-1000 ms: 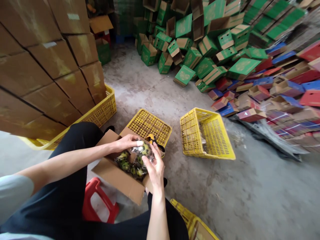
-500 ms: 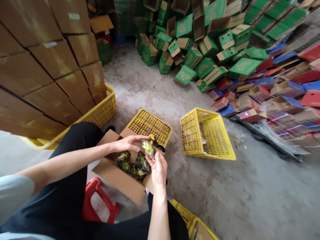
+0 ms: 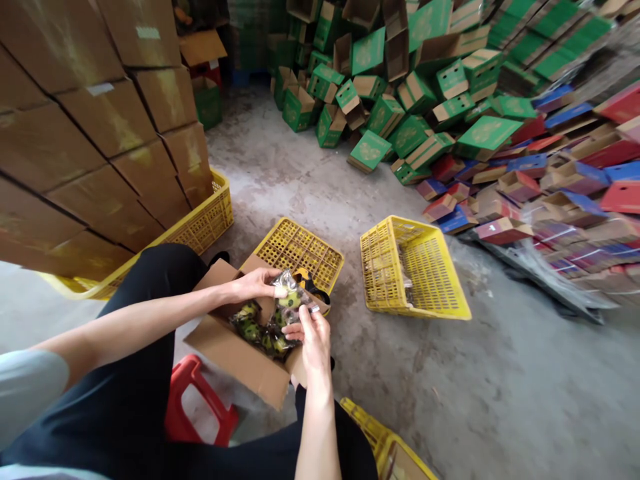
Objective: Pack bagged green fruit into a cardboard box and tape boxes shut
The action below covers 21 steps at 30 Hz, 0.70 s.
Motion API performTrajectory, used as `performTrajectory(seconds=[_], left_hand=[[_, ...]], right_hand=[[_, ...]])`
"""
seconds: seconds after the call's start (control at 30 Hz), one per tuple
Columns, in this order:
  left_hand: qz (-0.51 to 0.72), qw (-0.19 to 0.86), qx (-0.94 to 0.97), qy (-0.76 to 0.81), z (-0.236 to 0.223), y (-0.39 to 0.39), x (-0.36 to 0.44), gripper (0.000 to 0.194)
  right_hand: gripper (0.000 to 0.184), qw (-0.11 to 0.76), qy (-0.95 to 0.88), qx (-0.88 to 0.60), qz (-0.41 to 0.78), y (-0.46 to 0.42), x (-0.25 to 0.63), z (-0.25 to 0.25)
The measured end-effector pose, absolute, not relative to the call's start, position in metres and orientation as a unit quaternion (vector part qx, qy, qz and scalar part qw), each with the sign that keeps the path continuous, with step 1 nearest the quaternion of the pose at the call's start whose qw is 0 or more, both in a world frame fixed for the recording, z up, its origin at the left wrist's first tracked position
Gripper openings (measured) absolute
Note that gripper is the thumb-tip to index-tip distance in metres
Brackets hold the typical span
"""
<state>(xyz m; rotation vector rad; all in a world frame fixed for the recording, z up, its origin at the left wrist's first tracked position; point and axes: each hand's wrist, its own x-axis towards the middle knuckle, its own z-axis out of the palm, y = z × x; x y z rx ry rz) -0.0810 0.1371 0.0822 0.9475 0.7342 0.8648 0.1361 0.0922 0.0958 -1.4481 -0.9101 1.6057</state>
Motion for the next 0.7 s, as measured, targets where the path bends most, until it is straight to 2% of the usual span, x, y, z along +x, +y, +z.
performTrajectory(seconds=[0.2, 0.33, 0.53, 0.7], left_hand=[[0.378, 0.718, 0.468, 0.350, 0.089, 0.143, -0.093, 0.057], [0.271, 0.646, 0.608, 0.373, 0.091, 0.151, -0.113, 0.061], [0.069, 0.503, 0.760, 0.405, 0.091, 0.150, -0.136, 0.054], [-0.012, 0.391, 0.822, 0.415, 0.078, 0.145, -0.139, 0.052]], right_hand=[[0.051, 0.411, -0.405, -0.588, 0.566, 0.096, 0.144, 0.097], [0.049, 0.418, -0.433, -0.601, 0.525, 0.098, 0.150, 0.097], [0.048, 0.341, -0.539, -0.613, 0.467, 0.096, 0.154, 0.090], [0.042, 0.249, -0.683, -0.626, 0.282, 0.092, 0.161, 0.087]])
